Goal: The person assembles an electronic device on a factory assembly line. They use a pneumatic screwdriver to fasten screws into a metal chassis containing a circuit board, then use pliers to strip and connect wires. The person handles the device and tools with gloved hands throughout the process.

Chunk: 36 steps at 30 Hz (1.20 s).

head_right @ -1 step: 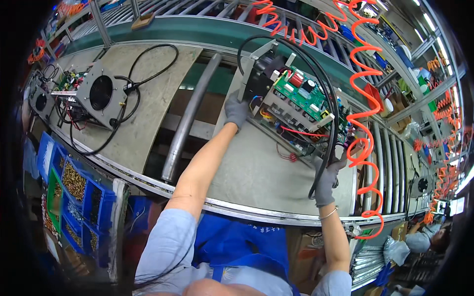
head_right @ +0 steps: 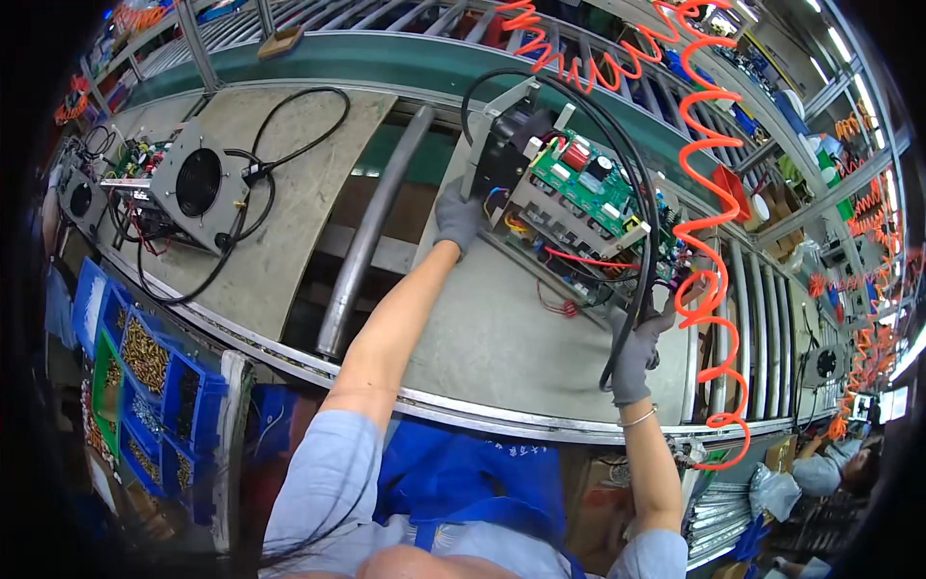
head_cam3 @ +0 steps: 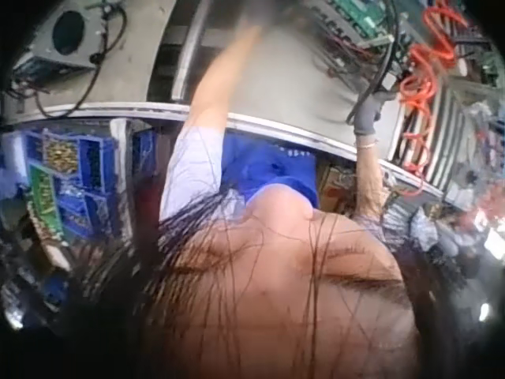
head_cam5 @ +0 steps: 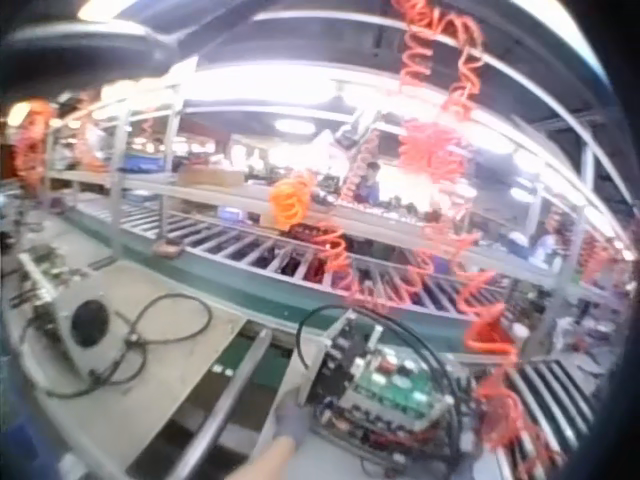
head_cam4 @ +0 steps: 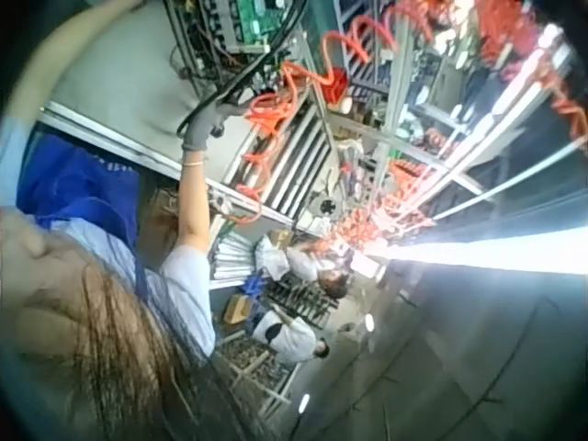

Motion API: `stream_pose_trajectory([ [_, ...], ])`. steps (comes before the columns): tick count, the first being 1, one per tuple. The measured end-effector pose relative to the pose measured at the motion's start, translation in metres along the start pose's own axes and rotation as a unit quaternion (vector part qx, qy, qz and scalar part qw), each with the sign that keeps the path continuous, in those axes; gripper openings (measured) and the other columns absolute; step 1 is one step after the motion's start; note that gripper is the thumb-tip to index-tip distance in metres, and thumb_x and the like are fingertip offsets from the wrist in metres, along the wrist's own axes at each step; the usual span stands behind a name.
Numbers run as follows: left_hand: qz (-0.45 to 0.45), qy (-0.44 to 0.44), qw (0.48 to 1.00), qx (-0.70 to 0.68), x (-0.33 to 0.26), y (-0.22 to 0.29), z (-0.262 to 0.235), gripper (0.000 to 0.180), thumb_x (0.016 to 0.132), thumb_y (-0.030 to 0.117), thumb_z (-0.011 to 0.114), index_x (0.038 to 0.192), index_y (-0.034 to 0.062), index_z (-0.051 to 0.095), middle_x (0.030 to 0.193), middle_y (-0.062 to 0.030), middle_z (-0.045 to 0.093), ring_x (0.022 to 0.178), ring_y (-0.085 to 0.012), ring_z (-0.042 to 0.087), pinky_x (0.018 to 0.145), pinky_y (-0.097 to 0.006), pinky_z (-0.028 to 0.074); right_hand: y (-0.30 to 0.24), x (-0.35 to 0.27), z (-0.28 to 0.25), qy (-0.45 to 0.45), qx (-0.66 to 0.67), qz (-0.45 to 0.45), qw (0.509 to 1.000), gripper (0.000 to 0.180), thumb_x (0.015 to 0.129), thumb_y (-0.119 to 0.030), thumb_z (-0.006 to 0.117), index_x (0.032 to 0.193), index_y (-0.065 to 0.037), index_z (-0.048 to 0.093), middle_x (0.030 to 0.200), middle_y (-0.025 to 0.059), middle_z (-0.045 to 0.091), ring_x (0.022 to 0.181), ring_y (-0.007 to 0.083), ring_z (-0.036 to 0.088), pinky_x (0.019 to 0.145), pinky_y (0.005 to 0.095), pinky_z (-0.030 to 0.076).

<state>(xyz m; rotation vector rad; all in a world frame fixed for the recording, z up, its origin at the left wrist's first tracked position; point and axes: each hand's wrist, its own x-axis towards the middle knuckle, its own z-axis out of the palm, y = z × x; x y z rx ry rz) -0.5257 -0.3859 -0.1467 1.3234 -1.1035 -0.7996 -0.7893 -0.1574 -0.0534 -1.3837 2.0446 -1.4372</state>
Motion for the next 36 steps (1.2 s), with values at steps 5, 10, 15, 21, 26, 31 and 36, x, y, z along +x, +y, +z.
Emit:
stream_pose_trajectory([
  [5, -0.004, 0.027, 0.994, 0.102, 0.023, -0.005, -0.050, 0.039, 0.074, 0.011, 0.065, 0.111, 0.0021, 0.068, 0.097, -0.0212, 0.069, 0.086, -0.0351, 0.068, 0.081, -0.039, 0.053, -0.010, -0.020, 0.036, -0.009, -0.007, -0.033, 0.999, 0.095, 0.081, -0.004, 0.066, 0.153, -0.004, 0.005, 0.124, 0.0160, 0.054, 0.107, 0.0232, 0.055, 0.092, 0.0332, 0.044],
  [10, 0.002, 0.065, 0.997, 0.040, 0.036, 0.007, -0.090, 0.029, 0.077, 0.014, 0.067, 0.103, 0.0020, 0.071, 0.091, -0.0187, 0.072, 0.082, -0.0308, 0.070, 0.075, -0.037, 0.052, -0.036, -0.033, 0.063, -0.039, 0.034, -0.100, 0.994, 0.057, 0.091, -0.015, 0.062, 0.139, 0.000, 0.037, 0.128, 0.0174, 0.056, 0.111, 0.0244, 0.057, 0.093, 0.0364, 0.046],
  [15, 0.018, 0.106, 0.991, 0.080, 0.041, -0.004, -0.130, 0.021, 0.078, 0.010, 0.067, 0.097, 0.0024, 0.072, 0.084, -0.0153, 0.073, 0.079, -0.0235, 0.069, 0.072, -0.035, 0.051, -0.027, -0.034, 0.079, 0.001, -0.072, -0.192, 0.979, 0.048, 0.093, -0.027, 0.064, 0.130, 0.000, 0.048, 0.114, 0.0172, 0.063, 0.099, 0.0299, 0.063, 0.086, 0.0387, 0.048],
  [21, 0.038, 0.132, 0.987, 0.080, -0.032, 0.021, -0.161, 0.022, 0.081, 0.009, 0.067, 0.101, -0.0005, 0.068, 0.089, -0.0138, 0.072, 0.076, -0.0213, 0.066, 0.072, -0.035, 0.050, -0.020, -0.020, 0.069, 0.011, -0.062, -0.151, 0.987, 0.040, 0.087, -0.023, 0.066, 0.119, -0.003, 0.055, 0.101, 0.0203, 0.064, 0.095, 0.0389, 0.062, 0.081, 0.0450, 0.048],
  [26, 0.001, 0.151, 0.981, 0.121, -0.112, 0.016, -0.193, 0.026, 0.083, 0.013, 0.068, 0.103, -0.0034, 0.066, 0.090, -0.0173, 0.072, 0.078, -0.0237, 0.067, 0.074, -0.037, 0.050, -0.024, -0.028, 0.043, -0.042, -0.097, -0.066, 0.992, 0.036, 0.079, -0.023, 0.068, 0.107, -0.003, 0.060, 0.094, 0.0219, 0.065, 0.090, 0.0408, 0.063, 0.075, 0.0475, 0.049],
  [31, 0.019, 0.159, 0.983, 0.085, -0.141, 0.008, -0.238, 0.032, 0.085, 0.010, 0.067, 0.113, -0.0054, 0.062, 0.101, -0.0161, 0.071, 0.091, -0.0236, 0.068, 0.082, -0.037, 0.050, -0.041, -0.085, 0.014, -0.089, -0.065, -0.088, 0.990, 0.040, 0.081, -0.031, 0.069, 0.114, -0.009, 0.059, 0.093, 0.0189, 0.064, 0.087, 0.0375, 0.062, 0.073, 0.0492, 0.048],
  [36, 0.030, 0.128, 0.982, 0.137, -0.163, 0.026, -0.235, 0.033, 0.085, 0.008, 0.066, 0.114, -0.0061, 0.062, 0.108, -0.0177, 0.070, 0.099, -0.0271, 0.066, 0.086, -0.037, 0.048, -0.077, -0.120, -0.033, -0.084, -0.096, -0.086, 0.988, 0.053, 0.084, -0.036, 0.066, 0.123, -0.003, 0.052, 0.105, 0.0220, 0.060, 0.097, 0.0378, 0.060, 0.081, 0.0476, 0.048],
])
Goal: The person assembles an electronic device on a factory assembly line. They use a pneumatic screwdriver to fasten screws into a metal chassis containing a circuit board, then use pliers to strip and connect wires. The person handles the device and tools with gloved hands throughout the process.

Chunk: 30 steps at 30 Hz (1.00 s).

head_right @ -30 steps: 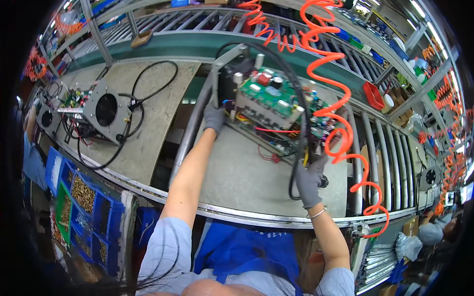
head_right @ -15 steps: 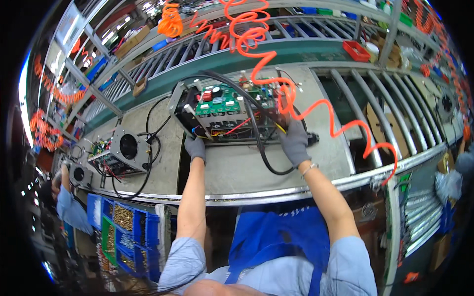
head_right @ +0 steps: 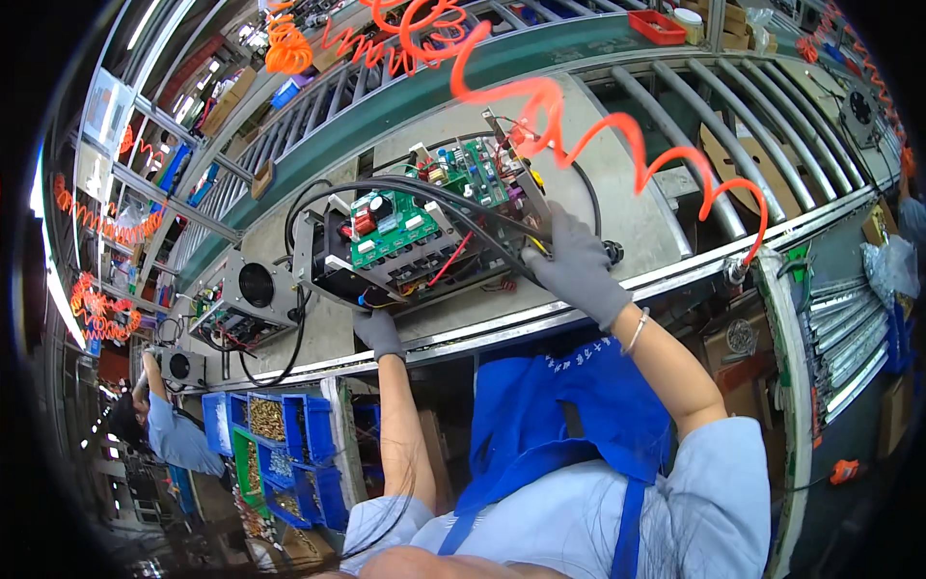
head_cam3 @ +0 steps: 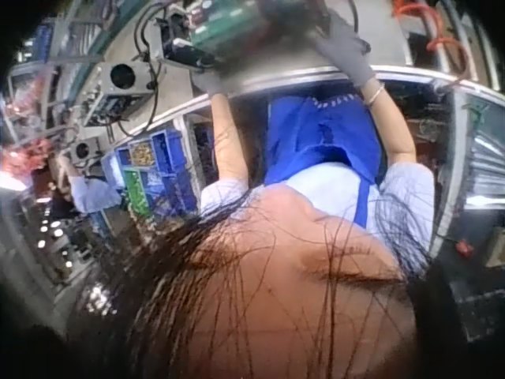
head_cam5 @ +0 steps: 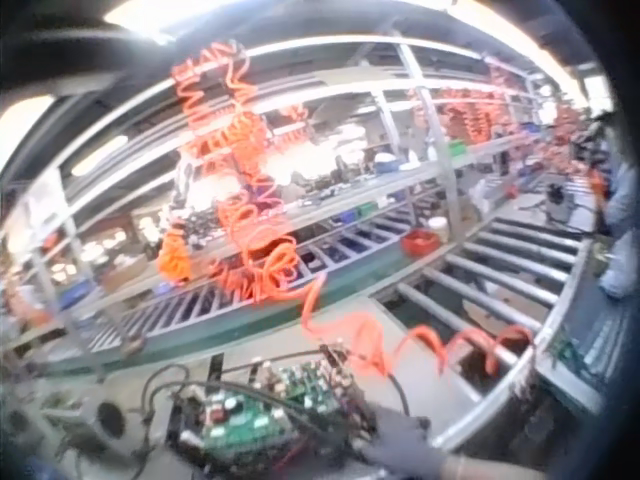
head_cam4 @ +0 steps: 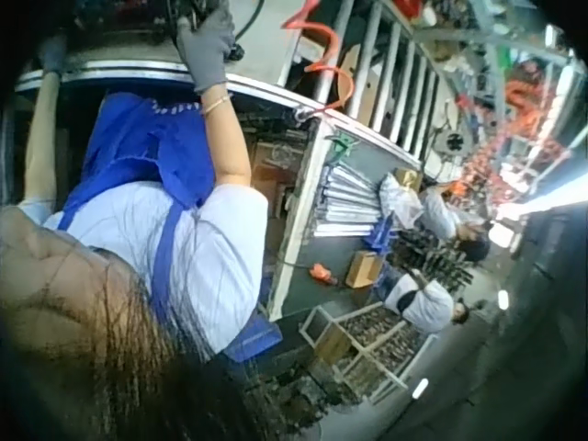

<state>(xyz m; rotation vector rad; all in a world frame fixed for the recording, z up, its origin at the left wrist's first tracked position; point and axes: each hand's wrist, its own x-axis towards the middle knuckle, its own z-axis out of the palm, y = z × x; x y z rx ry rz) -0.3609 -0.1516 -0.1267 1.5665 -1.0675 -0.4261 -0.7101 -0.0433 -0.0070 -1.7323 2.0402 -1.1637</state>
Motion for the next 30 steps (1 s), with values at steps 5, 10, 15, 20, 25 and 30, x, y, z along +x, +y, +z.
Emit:
stream_pose_trajectory([
  [5, 0.002, 0.050, 0.991, 0.121, -0.004, 0.001, -0.004, 0.030, 0.084, 0.014, 0.066, 0.104, -0.0082, 0.063, 0.099, -0.0250, 0.069, 0.091, -0.0396, 0.066, 0.081, -0.044, 0.048, -0.021, -0.033, -0.016, 0.010, 0.032, -0.114, 0.993, 0.069, 0.080, -0.041, 0.071, 0.130, -0.001, 0.046, 0.112, 0.0208, 0.058, 0.106, 0.0380, 0.057, 0.090, 0.0459, 0.044],
  [10, 0.012, 0.014, 0.997, 0.070, -0.003, 0.005, 0.001, 0.028, 0.083, 0.008, 0.064, 0.105, -0.0080, 0.063, 0.099, -0.0250, 0.069, 0.091, -0.0389, 0.065, 0.083, -0.043, 0.048, -0.002, -0.010, -0.027, -0.097, 0.192, -0.002, 0.977, 0.030, 0.083, -0.024, 0.071, 0.104, -0.003, 0.064, 0.076, 0.0083, 0.060, 0.068, 0.0146, 0.057, 0.061, 0.0330, 0.046],
  [15, 0.015, 0.034, 0.996, 0.085, -0.010, 0.021, 0.000, 0.029, 0.083, 0.008, 0.064, 0.107, -0.0081, 0.062, 0.104, -0.0256, 0.068, 0.096, -0.0386, 0.064, 0.086, -0.041, 0.047, -0.062, 0.063, -0.094, 0.112, 0.318, -0.087, 0.937, 0.015, 0.085, -0.016, 0.070, 0.083, -0.001, 0.067, 0.062, -0.0062, 0.049, 0.059, 0.0018, 0.044, 0.052, 0.0220, 0.036],
  [20, 0.009, 0.048, 0.993, 0.110, 0.003, -0.014, -0.010, 0.032, 0.084, 0.012, 0.066, 0.108, -0.0094, 0.061, 0.106, -0.0254, 0.067, 0.097, -0.0359, 0.063, 0.086, -0.040, 0.047, -0.076, 0.193, -0.093, 0.069, 0.351, -0.083, 0.930, 0.029, 0.087, -0.030, 0.070, 0.079, -0.003, 0.065, 0.060, -0.0027, 0.050, 0.055, 0.0070, 0.049, 0.052, 0.0246, 0.041],
  [25, 0.009, 0.023, 0.993, 0.119, -0.002, 0.002, 0.003, 0.032, 0.085, 0.011, 0.066, 0.108, -0.0101, 0.060, 0.105, -0.0236, 0.066, 0.094, -0.0305, 0.062, 0.087, -0.040, 0.047, 0.014, 0.295, -0.038, -0.068, 0.163, 0.137, 0.975, 0.043, 0.077, -0.040, 0.074, 0.091, 0.001, 0.072, 0.075, 0.0122, 0.066, 0.069, 0.0204, 0.064, 0.064, 0.0320, 0.051],
  [30, 0.057, 0.012, 0.997, 0.060, 0.001, -0.007, 0.025, 0.034, 0.085, 0.017, 0.064, 0.109, -0.0072, 0.061, 0.109, -0.0261, 0.065, 0.102, -0.0438, 0.060, 0.090, -0.047, 0.045, 0.134, 0.272, 0.031, -0.180, -0.180, -0.066, 0.965, 0.039, 0.085, -0.038, 0.057, 0.104, -0.007, 0.071, 0.097, 0.0227, 0.069, 0.089, 0.0376, 0.068, 0.077, 0.0448, 0.052],
])
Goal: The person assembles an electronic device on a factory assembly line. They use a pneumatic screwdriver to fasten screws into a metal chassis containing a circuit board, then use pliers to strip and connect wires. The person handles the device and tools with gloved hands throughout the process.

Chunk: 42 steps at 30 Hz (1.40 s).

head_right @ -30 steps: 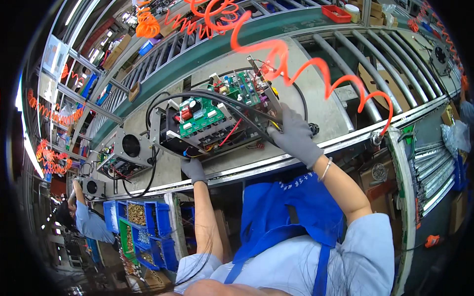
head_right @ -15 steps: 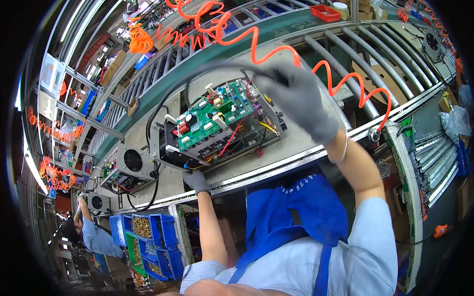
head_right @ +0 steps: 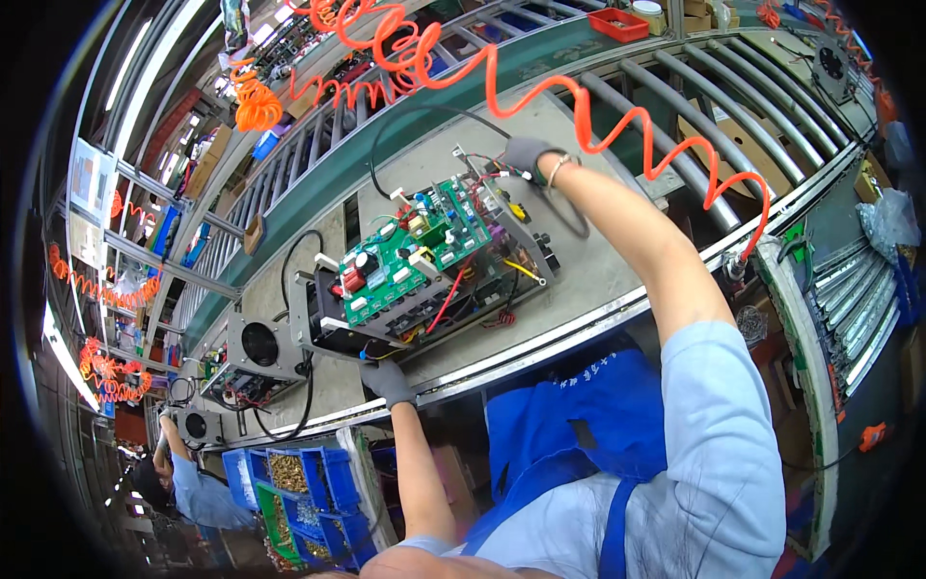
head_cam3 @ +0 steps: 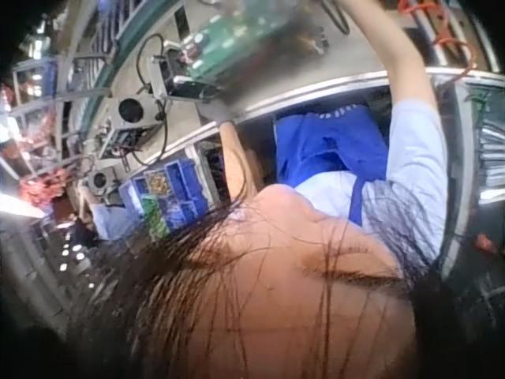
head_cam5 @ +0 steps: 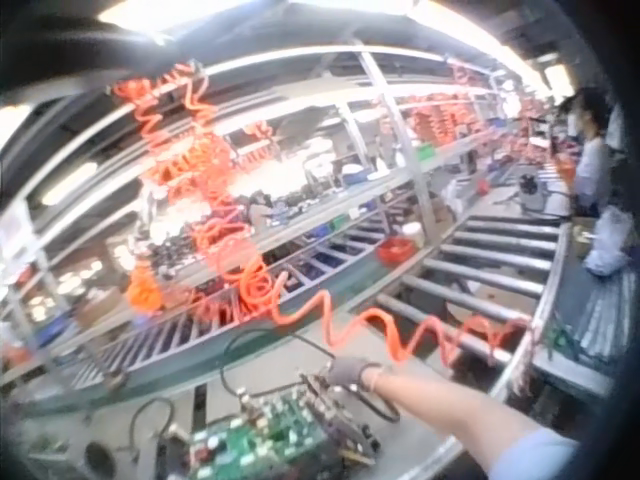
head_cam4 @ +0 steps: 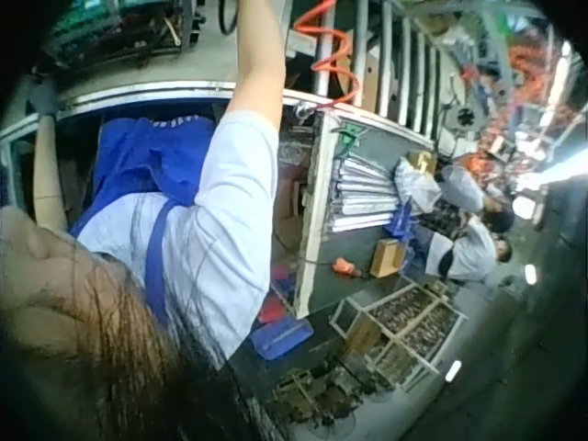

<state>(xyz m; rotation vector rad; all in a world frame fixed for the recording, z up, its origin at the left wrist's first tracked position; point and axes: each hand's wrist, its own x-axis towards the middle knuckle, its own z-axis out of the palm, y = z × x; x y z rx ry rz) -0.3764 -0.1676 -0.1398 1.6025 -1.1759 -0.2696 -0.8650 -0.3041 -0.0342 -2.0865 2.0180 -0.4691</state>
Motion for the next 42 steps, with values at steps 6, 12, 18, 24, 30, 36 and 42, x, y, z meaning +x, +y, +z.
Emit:
stream_pose_trajectory([
  [6, -0.041, -0.122, 0.989, -0.068, -0.010, 0.037, -0.070, 0.063, 0.078, 0.010, 0.067, 0.134, -0.0068, 0.045, 0.131, -0.0189, 0.053, 0.121, -0.0264, 0.050, 0.104, -0.036, 0.038, -0.062, -0.067, -0.015, 0.097, 0.207, -0.080, 0.970, 0.043, 0.093, -0.040, 0.050, 0.114, -0.005, 0.064, 0.098, 0.0208, 0.068, 0.090, 0.0326, 0.065, 0.077, 0.0421, 0.052],
  [12, 0.295, -0.020, 0.955, -0.009, 0.002, 0.178, -0.104, 0.075, 0.085, 0.017, 0.061, 0.148, -0.0044, 0.026, 0.147, -0.0230, 0.040, 0.138, -0.0329, 0.038, 0.117, -0.044, 0.024, -0.080, -0.115, -0.080, -0.064, 0.602, 0.012, 0.796, 0.054, 0.095, -0.036, 0.053, 0.139, -0.005, 0.048, 0.116, 0.0103, 0.061, 0.099, 0.0188, 0.061, 0.082, 0.0331, 0.051],
  [18, 0.330, -0.310, 0.891, 0.038, 0.053, 0.310, -0.022, 0.062, 0.079, 0.025, 0.070, 0.134, 0.0034, 0.052, 0.133, -0.0164, 0.056, 0.125, -0.0306, 0.052, 0.106, -0.041, 0.037, -0.121, -0.140, -0.109, -0.030, 0.379, -0.108, 0.919, 0.069, 0.084, -0.030, 0.073, 0.141, -0.004, 0.047, 0.104, 0.0066, 0.061, 0.085, 0.0101, 0.057, 0.071, 0.0236, 0.049],
  [24, 0.326, -0.642, 0.683, 0.120, 0.135, 0.312, 0.135, 0.043, 0.093, 0.033, 0.055, 0.120, 0.0003, 0.062, 0.116, -0.0138, 0.066, 0.106, -0.0235, 0.062, 0.091, -0.034, 0.047, -0.126, -0.122, -0.118, -0.021, 0.461, -0.123, 0.879, 0.039, 0.085, -0.024, 0.071, 0.115, -0.001, 0.067, 0.085, 0.0052, 0.068, 0.073, 0.0115, 0.063, 0.066, 0.0259, 0.051],
  [30, 0.211, -0.642, 0.737, 0.028, 0.108, 0.313, 0.147, 0.026, 0.083, 0.024, 0.069, 0.093, 0.0008, 0.073, 0.078, -0.0066, 0.069, 0.068, -0.0113, 0.061, 0.065, -0.029, 0.049, -0.143, -0.108, -0.130, 0.058, 0.464, -0.155, 0.870, 0.022, 0.087, -0.017, 0.069, 0.102, 0.000, 0.071, 0.081, 0.0015, 0.067, 0.071, 0.0041, 0.058, 0.061, 0.0214, 0.048],
  [36, 0.241, -0.535, 0.806, -0.081, 0.085, 0.316, 0.110, 0.025, 0.087, 0.009, 0.065, 0.109, -0.0017, 0.067, 0.090, -0.0083, 0.070, 0.080, -0.0118, 0.064, 0.073, -0.028, 0.052, -0.162, -0.106, -0.138, 0.068, 0.454, -0.135, 0.878, 0.028, 0.085, -0.019, 0.070, 0.103, 0.002, 0.069, 0.083, 0.0091, 0.071, 0.069, 0.0109, 0.064, 0.067, 0.0259, 0.053],
  [42, 0.062, -0.633, 0.751, -0.180, 0.065, 0.337, 0.058, 0.036, 0.085, 0.004, 0.064, 0.120, -0.0020, 0.056, 0.106, -0.0089, 0.067, 0.091, -0.0144, 0.066, 0.082, -0.029, 0.055, -0.169, -0.106, -0.138, 0.034, 0.446, -0.142, 0.883, 0.022, 0.086, -0.015, 0.068, 0.099, 0.002, 0.069, 0.080, 0.0052, 0.068, 0.066, 0.0088, 0.061, 0.064, 0.0248, 0.052],
])
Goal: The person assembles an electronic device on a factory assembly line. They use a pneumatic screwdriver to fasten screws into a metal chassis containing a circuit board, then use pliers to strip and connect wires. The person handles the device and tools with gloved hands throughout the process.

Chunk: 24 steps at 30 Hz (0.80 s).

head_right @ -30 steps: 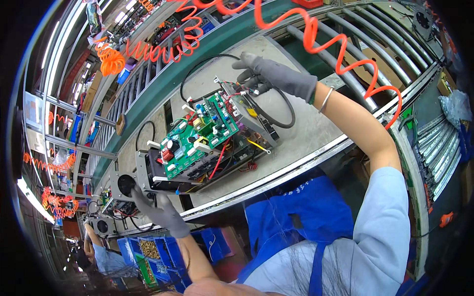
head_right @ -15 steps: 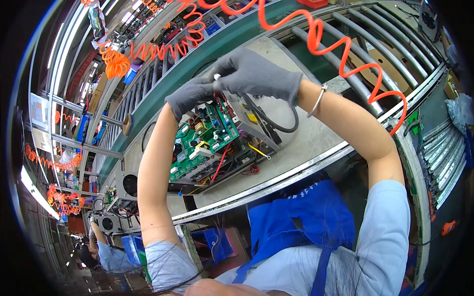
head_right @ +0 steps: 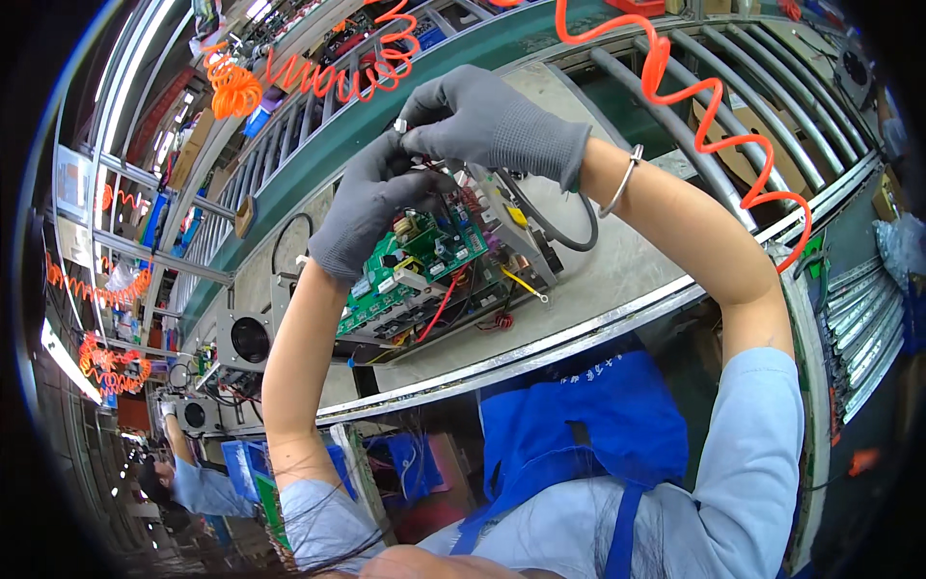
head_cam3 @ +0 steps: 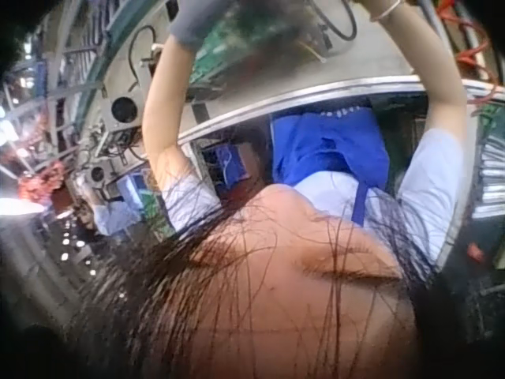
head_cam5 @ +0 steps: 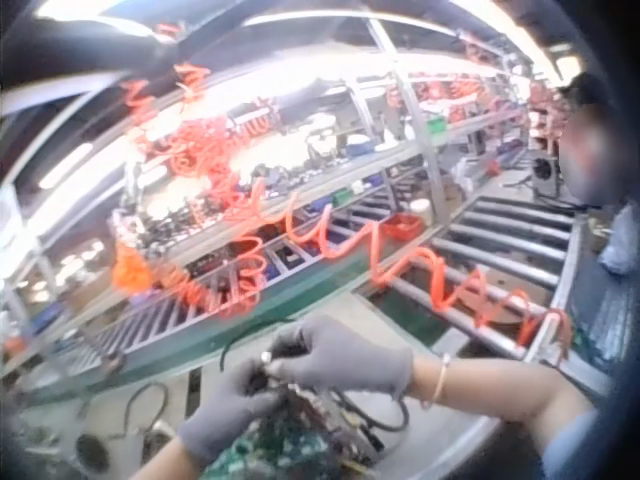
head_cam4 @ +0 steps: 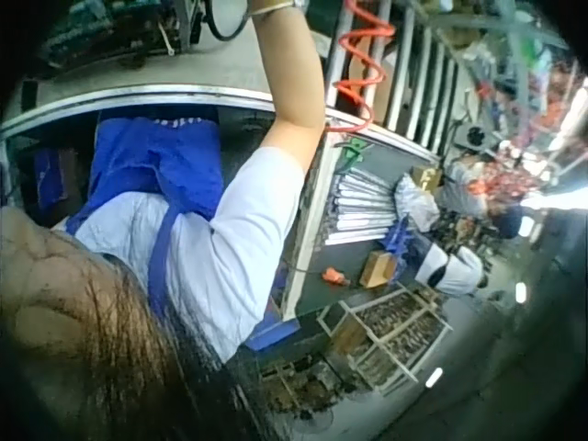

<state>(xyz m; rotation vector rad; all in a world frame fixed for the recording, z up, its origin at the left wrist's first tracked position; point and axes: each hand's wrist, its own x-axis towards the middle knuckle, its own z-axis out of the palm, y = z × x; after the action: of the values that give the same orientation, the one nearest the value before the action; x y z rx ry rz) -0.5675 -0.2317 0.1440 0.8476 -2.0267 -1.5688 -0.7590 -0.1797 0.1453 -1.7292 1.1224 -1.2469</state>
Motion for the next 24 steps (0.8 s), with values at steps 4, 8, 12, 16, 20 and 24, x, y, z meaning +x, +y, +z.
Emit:
stream_pose_trajectory([
  [4, 0.058, 0.005, 0.997, -0.049, -0.005, -0.017, -0.003, 0.041, 0.082, 0.000, 0.061, 0.122, -0.0028, 0.054, 0.108, -0.0106, 0.065, 0.096, -0.0161, 0.066, 0.077, -0.029, 0.056, -0.009, 0.003, 0.012, -0.045, -0.127, -0.089, 0.987, 0.020, 0.087, -0.012, 0.067, 0.102, 0.001, 0.068, 0.089, 0.0035, 0.067, 0.076, 0.0069, 0.061, 0.065, 0.0227, 0.051],
  [8, 0.038, 0.095, 0.994, -0.049, -0.011, -0.022, 0.007, 0.031, 0.089, 0.009, 0.064, 0.118, -0.0008, 0.059, 0.102, -0.0090, 0.067, 0.084, -0.0146, 0.067, 0.071, -0.027, 0.057, -0.011, 0.000, 0.018, -0.044, -0.035, -0.069, 0.996, 0.033, 0.083, -0.017, 0.069, 0.110, 0.001, 0.065, 0.093, 0.0085, 0.070, 0.083, 0.0134, 0.066, 0.075, 0.0268, 0.053],
  [12, 0.121, 0.101, 0.986, -0.058, -0.031, -0.017, 0.022, 0.029, 0.092, 0.011, 0.063, 0.117, -0.0040, 0.059, 0.099, -0.0096, 0.067, 0.082, -0.0146, 0.068, 0.069, -0.026, 0.056, -0.002, -0.014, -0.004, 0.025, -0.064, -0.042, 0.997, 0.042, 0.088, -0.020, 0.066, 0.123, 0.003, 0.060, 0.110, 0.0114, 0.066, 0.100, 0.0146, 0.063, 0.087, 0.0296, 0.052],
  [16, 0.094, 0.135, 0.982, -0.087, -0.030, -0.020, 0.011, 0.030, 0.093, 0.008, 0.060, 0.120, -0.0045, 0.057, 0.100, -0.0117, 0.067, 0.082, -0.0153, 0.068, 0.066, -0.024, 0.056, 0.024, -0.028, -0.012, 0.014, -0.091, 0.012, 0.996, 0.042, 0.088, -0.020, 0.066, 0.123, 0.003, 0.061, 0.113, 0.0127, 0.066, 0.103, 0.0158, 0.063, 0.091, 0.0306, 0.051],
  [20, 0.001, 0.199, 0.980, 0.017, -0.032, -0.028, -0.012, 0.035, 0.090, 0.011, 0.064, 0.121, -0.0034, 0.058, 0.105, -0.0145, 0.068, 0.086, -0.0163, 0.068, 0.069, -0.026, 0.055, 0.023, -0.055, -0.006, 0.047, -0.071, 0.031, 0.996, 0.041, 0.088, -0.020, 0.067, 0.122, 0.002, 0.062, 0.113, 0.0118, 0.067, 0.102, 0.0152, 0.063, 0.089, 0.0294, 0.050],
  [24, 0.145, 0.330, 0.903, 0.232, -0.070, -0.030, 0.002, 0.039, 0.084, 0.012, 0.068, 0.121, -0.0001, 0.059, 0.104, -0.0126, 0.067, 0.094, -0.0192, 0.066, 0.080, -0.031, 0.053, 0.025, -0.102, -0.004, 0.105, -0.029, 0.047, 0.993, 0.032, 0.089, -0.013, 0.066, 0.117, 0.000, 0.065, 0.105, 0.0076, 0.067, 0.096, 0.0119, 0.062, 0.084, 0.0260, 0.050],
])
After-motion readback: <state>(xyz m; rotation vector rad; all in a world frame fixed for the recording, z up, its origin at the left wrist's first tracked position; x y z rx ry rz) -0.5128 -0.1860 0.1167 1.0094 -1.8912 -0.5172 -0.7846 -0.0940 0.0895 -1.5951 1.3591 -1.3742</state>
